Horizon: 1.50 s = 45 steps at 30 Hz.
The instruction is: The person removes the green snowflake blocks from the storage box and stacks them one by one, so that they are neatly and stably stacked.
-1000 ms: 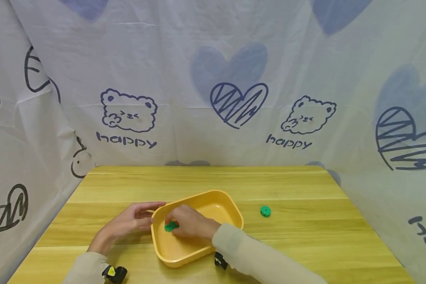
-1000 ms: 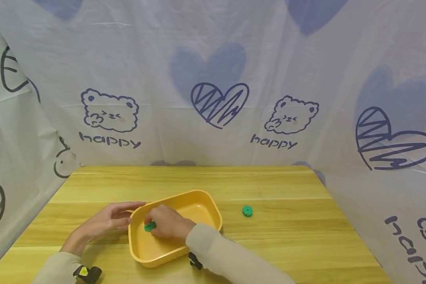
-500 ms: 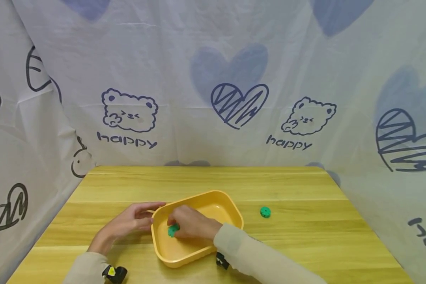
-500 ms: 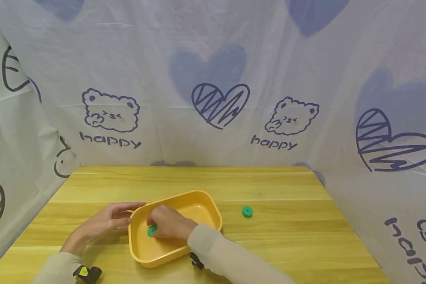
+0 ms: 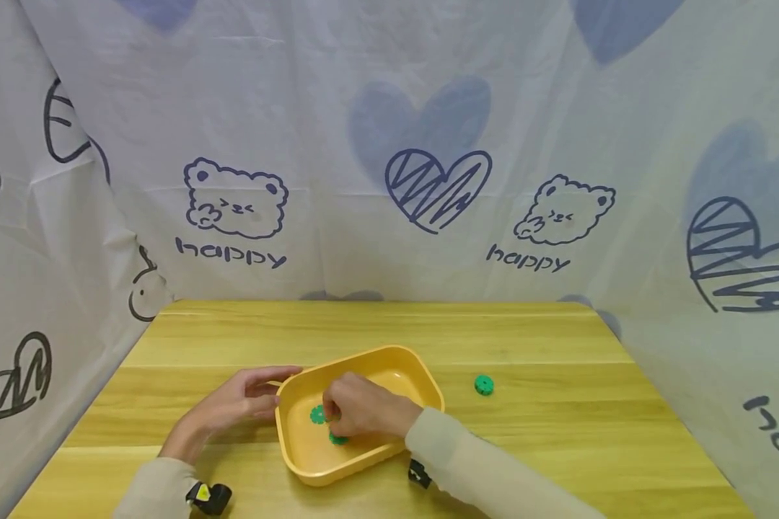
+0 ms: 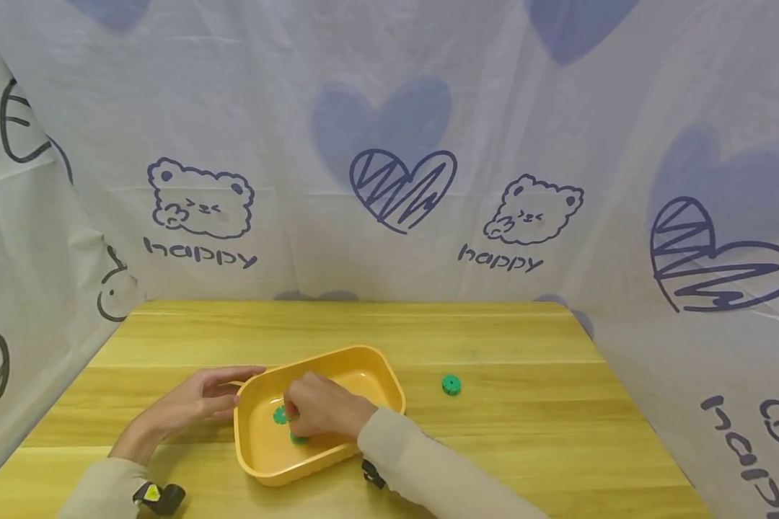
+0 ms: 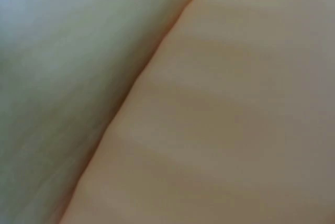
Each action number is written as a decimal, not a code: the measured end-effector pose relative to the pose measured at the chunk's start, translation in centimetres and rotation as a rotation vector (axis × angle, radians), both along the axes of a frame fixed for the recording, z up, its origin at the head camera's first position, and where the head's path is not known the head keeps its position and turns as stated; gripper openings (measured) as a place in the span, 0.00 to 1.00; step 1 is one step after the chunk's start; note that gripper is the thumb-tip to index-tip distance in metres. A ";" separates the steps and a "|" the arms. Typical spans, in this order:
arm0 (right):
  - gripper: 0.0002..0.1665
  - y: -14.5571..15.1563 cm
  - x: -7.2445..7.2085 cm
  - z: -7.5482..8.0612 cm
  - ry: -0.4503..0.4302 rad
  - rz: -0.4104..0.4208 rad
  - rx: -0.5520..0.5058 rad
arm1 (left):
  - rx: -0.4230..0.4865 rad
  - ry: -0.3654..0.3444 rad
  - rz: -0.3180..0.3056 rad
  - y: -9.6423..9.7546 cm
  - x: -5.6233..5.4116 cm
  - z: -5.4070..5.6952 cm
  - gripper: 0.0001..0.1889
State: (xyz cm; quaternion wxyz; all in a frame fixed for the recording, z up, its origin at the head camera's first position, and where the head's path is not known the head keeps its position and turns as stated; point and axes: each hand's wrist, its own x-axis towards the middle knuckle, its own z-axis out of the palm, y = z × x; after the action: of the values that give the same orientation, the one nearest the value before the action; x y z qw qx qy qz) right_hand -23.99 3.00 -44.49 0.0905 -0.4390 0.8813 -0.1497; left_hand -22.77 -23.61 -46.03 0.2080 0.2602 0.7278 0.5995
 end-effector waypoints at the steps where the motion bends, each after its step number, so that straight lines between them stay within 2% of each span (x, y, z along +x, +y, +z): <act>1: 0.02 0.2 0.0 0.1 -0.001 0.009 0.007 | -0.004 0.000 0.001 0.0 0.0 0.1 0.29; 7: 0.03 1.8 -0.2 0.5 -0.059 0.078 0.025 | 0.000 0.008 -0.001 0.1 0.0 0.3 0.29; 11: 0.10 2.7 0.0 0.6 -0.100 0.113 0.042 | 0.002 0.004 -0.001 0.2 0.0 0.2 0.29; 15: 0.17 3.0 0.2 0.6 -0.096 0.147 0.065 | -0.009 0.001 0.006 0.1 0.0 0.1 0.29; 18: 0.16 2.8 0.3 0.6 -0.085 0.156 0.074 | -0.012 -0.009 0.008 0.0 -0.1 -0.1 0.29; 23: 0.10 2.5 0.3 0.4 -0.070 0.151 0.108 | -0.005 -0.012 -0.001 -0.1 -0.1 -0.2 0.29; 35: 0.05 3.2 0.2 0.3 -0.026 0.125 0.142 | -0.009 -0.009 0.004 -0.1 -0.1 -0.1 0.29; 40: 0.04 3.8 0.0 0.4 -0.003 0.115 0.107 | -0.011 -0.011 0.004 0.0 -0.1 -0.1 0.29; 45: 0.04 5.0 -0.1 1.1 -0.026 0.053 0.035 | -0.015 -0.004 0.013 0.0 -0.1 -0.1 0.29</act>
State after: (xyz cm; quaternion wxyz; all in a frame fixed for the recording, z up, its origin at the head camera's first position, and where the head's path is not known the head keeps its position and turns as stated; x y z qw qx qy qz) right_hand -24.09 7.99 -43.44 0.1136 -0.4585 0.8706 -0.1377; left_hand -22.83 -23.61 -46.16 0.2073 0.2525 0.7336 0.5958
